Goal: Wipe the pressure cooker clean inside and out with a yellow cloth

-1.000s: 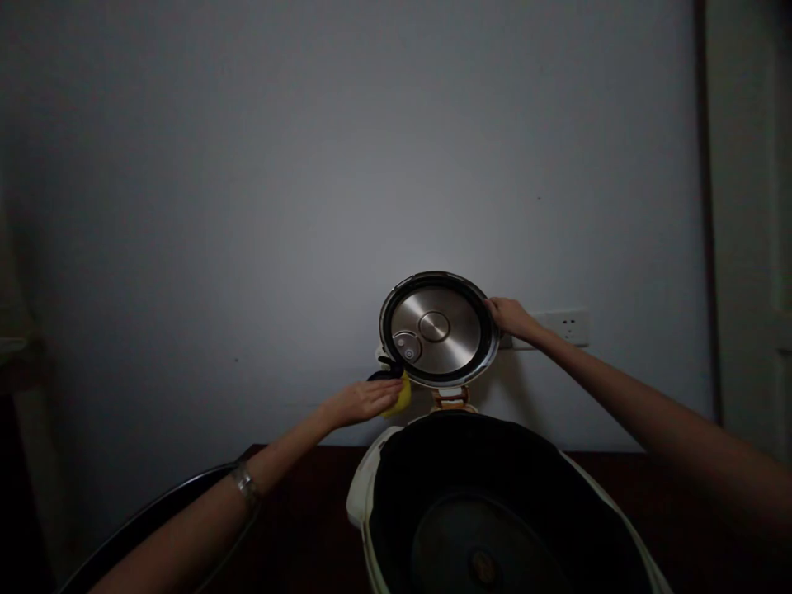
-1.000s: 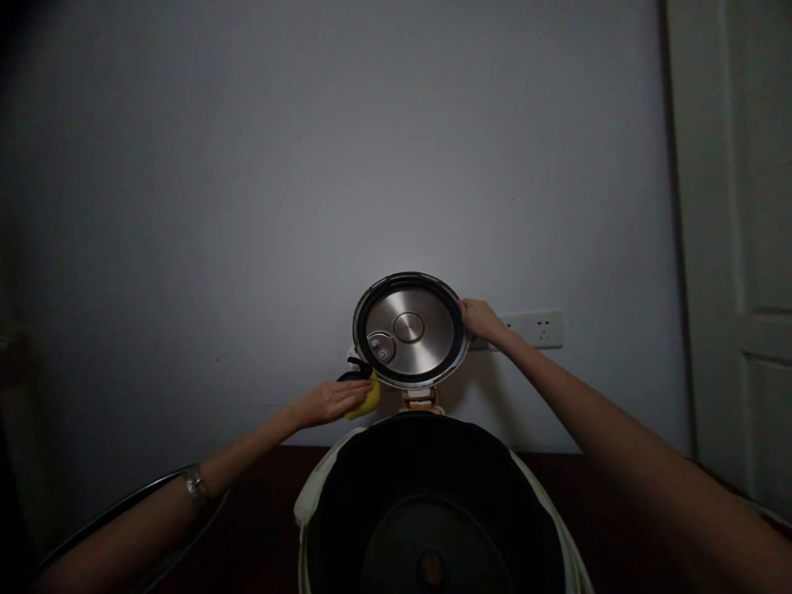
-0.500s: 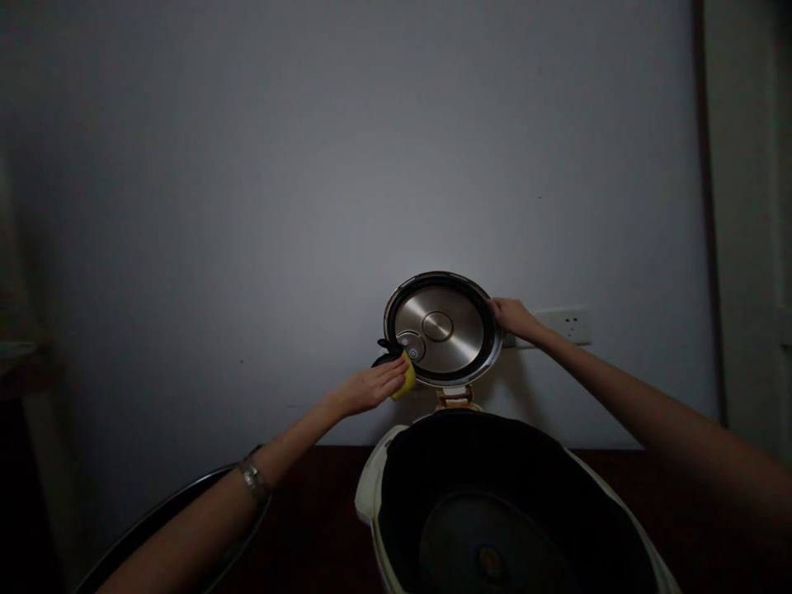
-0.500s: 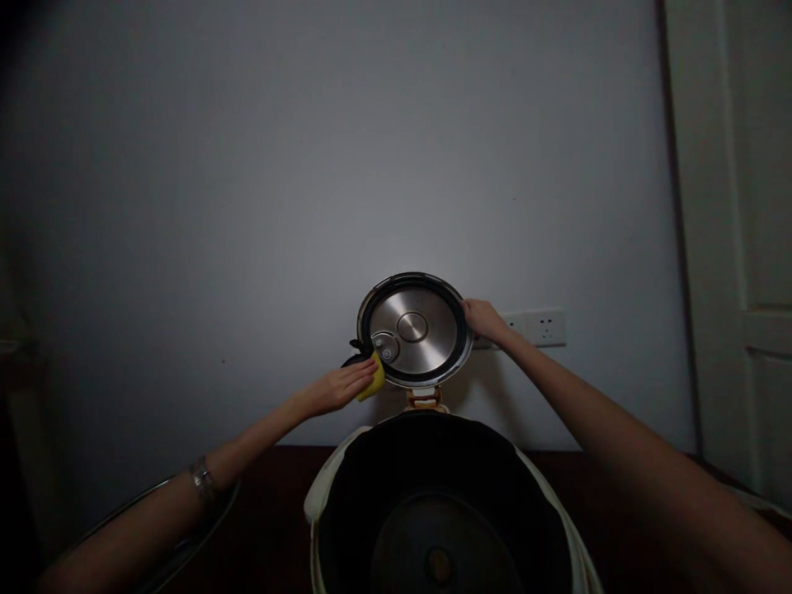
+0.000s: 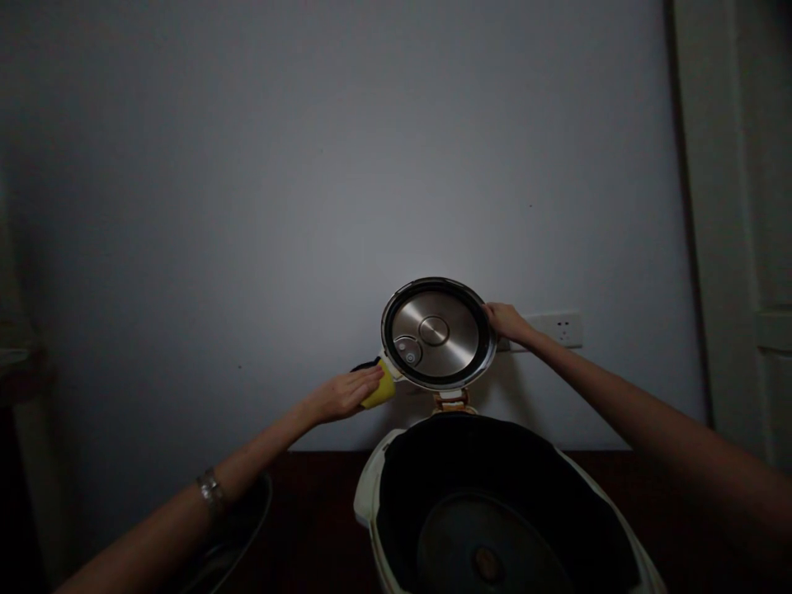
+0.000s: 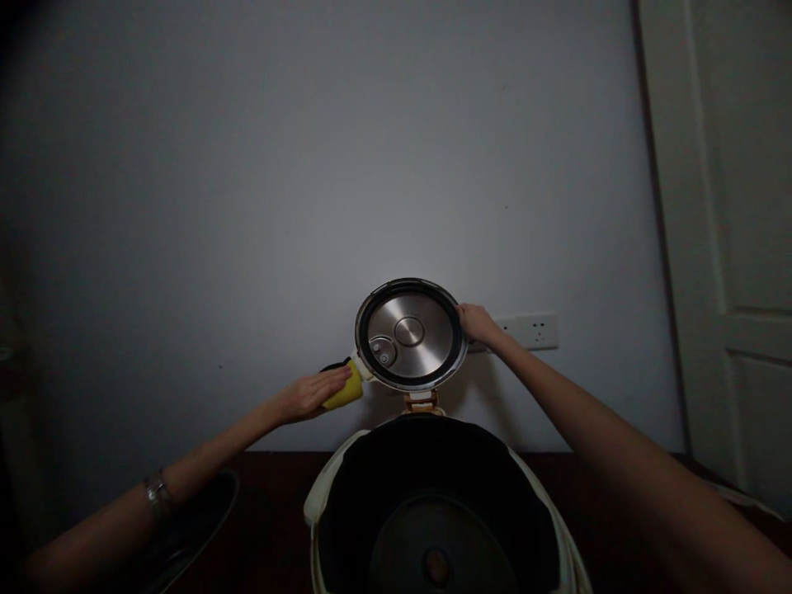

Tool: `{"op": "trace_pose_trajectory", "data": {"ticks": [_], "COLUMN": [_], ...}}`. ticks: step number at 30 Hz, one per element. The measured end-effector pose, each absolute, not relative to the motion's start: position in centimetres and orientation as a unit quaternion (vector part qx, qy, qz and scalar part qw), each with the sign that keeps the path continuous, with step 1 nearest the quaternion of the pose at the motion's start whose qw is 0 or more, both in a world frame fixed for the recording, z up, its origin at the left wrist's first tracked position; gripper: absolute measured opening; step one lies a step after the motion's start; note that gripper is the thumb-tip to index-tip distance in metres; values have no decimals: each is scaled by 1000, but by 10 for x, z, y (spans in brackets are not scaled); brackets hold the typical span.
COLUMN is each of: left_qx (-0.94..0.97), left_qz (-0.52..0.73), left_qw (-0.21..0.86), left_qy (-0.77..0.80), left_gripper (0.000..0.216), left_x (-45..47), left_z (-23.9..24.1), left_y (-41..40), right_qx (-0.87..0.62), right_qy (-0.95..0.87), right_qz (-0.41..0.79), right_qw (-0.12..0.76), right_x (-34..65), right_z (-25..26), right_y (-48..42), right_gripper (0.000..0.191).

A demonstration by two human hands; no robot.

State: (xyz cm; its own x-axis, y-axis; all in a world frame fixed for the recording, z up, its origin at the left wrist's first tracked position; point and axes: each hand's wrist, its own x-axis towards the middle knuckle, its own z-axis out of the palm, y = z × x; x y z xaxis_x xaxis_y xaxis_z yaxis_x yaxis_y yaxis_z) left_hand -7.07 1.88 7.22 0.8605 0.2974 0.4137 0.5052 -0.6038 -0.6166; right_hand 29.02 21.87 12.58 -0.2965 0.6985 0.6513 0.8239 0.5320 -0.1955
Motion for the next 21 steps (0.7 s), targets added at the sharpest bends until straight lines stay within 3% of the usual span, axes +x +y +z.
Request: {"op": "trace_pose_trajectory", "data": {"ticks": [7, 16, 21], "left_qx": [-857, -889, -881], "left_qz": [-225, -158, -186], "left_qw": [415, 337, 345], "left_qy": [-209, -268, -266], "left_gripper": [34, 43, 46], "left_x": [-50, -74, -86], "left_z": [77, 42, 63], "left_y": [63, 40, 34], "right_qx": [-474, -477, -477], "right_qy": [-803, -802, -803], "right_qz": [-86, -74, -65], "right_qw": [352, 353, 352], "right_x": [291, 289, 288], "right_z": [128, 130, 130], "right_y": [216, 220, 217], "right_gripper": [46, 44, 46]}}
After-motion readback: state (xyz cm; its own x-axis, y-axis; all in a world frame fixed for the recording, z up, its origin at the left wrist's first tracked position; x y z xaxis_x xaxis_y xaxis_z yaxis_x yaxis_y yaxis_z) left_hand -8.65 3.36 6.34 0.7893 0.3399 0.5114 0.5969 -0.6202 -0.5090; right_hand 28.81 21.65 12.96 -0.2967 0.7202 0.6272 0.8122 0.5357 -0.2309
